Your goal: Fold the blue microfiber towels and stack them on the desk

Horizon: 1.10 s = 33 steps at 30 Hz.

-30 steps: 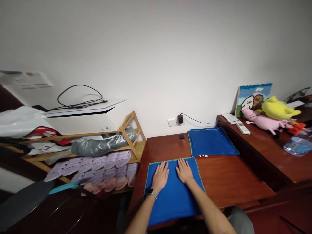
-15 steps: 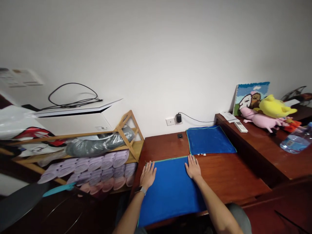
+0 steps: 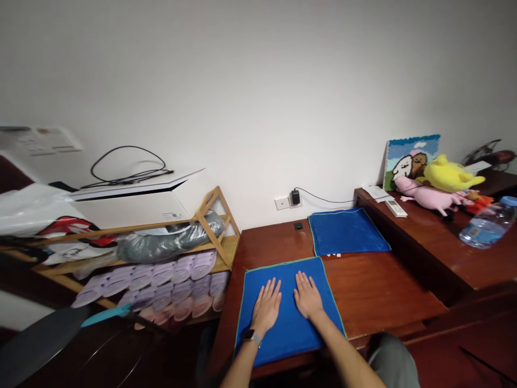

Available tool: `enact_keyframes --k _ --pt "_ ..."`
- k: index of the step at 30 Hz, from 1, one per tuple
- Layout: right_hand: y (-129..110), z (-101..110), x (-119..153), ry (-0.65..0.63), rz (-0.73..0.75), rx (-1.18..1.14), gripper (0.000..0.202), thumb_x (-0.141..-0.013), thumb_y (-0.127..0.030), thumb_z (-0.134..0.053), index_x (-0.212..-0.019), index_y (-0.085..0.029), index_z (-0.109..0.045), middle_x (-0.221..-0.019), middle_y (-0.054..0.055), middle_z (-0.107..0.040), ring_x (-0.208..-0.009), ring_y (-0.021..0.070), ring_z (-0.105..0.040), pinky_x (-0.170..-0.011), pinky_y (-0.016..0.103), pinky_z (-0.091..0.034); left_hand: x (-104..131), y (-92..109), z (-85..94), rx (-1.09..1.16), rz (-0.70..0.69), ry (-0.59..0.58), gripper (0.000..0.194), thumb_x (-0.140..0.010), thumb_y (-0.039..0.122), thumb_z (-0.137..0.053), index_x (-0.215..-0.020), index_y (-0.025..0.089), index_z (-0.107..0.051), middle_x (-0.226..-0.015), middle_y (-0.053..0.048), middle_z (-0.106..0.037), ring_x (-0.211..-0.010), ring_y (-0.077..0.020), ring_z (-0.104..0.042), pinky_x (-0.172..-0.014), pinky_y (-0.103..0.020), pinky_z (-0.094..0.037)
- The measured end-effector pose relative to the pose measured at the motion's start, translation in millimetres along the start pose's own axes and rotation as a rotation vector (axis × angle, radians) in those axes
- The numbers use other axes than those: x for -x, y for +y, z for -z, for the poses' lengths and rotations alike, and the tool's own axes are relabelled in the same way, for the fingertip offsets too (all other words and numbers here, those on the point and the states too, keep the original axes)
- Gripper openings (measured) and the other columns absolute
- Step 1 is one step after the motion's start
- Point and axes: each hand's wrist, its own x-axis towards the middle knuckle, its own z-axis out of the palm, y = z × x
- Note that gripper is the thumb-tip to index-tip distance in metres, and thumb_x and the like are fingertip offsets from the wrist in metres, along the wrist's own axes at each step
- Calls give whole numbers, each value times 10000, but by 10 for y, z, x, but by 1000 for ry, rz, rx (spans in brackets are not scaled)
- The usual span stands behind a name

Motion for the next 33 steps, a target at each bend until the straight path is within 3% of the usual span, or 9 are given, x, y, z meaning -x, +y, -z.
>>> enact_keyframes --k 4,7,13,16,20,23,28,31,33 --pt "462 175 17 -15 -176 30 682 -1060 -426 -246 -1644 -77 -291 -1713 138 -258 -1606 241 -231 -1316 454 -175 137 -469 146 11 149 78 616 -1060 486 -289 -1583 220 -476 -1677 -112 -411 -1567 -283 -355 -1292 -540 -254" --pt "583 255 31 -54 -202 21 713 -1064 -447 -233 -1634 -21 -280 -1717 158 -243 -1610 245 -215 -1322 441 -154 175 -613 267 200 233 112 676 -1017 576 -357 -1534 179 -535 -1651 -153 -451 -1562 -310 -361 -1307 -546 -202" --pt "167 328 -259 64 -116 -137 710 -1083 -482 -141 -1649 -80 -288 -1718 125 -281 -1606 226 -235 -1313 426 -209 -202 -320 337 578 291 158 739 -1039 628 -269 -1574 157 -466 -1672 -149 -425 -1570 -279 -350 -1308 -496 -260" --pt "-157 322 -509 83 0 -162 698 -1085 -482 -151 -1660 -104 -267 -1723 111 -274 -1609 218 -225 -1312 412 -209 -518 -65 177 711 253 144 708 -1063 602 -223 -1592 187 -443 -1681 -101 -423 -1563 -237 -365 -1290 -442 -324" --pt "-350 190 -689 -84 67 -106 685 -1078 -450 -180 -1653 -92 -278 -1724 112 -256 -1615 214 -196 -1317 407 -165 -833 99 -76 875 289 120 711 -1044 635 -281 -1540 188 -526 -1627 -138 -496 -1531 -277 -425 -1260 -480 -378" --pt "-137 92 -663 -120 -12 -56 689 -1073 -431 -172 -1646 -65 -281 -1720 131 -259 -1612 219 -209 -1316 407 -149 -878 -98 -93 996 390 174 741 -1057 613 -130 -1593 204 -439 -1585 -176 -543 -1480 -281 -501 -1204 -519 -447" --pt "597 162 -519 -45 -187 8 694 -1065 -425 -197 -1643 -49 -282 -1727 138 -237 -1616 234 -195 -1320 436 -123 -619 -764 200 1157 533 302 845 -1018 629 38 -1615 206 -385 -1420 -224 -671 -1320 -286 -659 -1112 -530 -538" --pt "812 262 -508 -26 -187 -153 716 -1060 -481 -231 -1634 -60 -315 -1724 134 -258 -1615 228 -202 -1322 443 -127 -471 -983 361 1218 568 375 857 -1010 646 17 -1610 204 -407 -1454 -223 -647 -1369 -299 -618 -1146 -550 -509" --pt "737 284 -561 62 -220 -453 723 -1055 -534 -258 -1626 -103 -362 -1722 122 -276 -1615 232 -203 -1317 456 -159 -466 -958 387 1241 551 394 852 -1007 658 -6 -1617 218 -406 -1522 -194 -601 -1425 -288 -564 -1175 -529 -487"
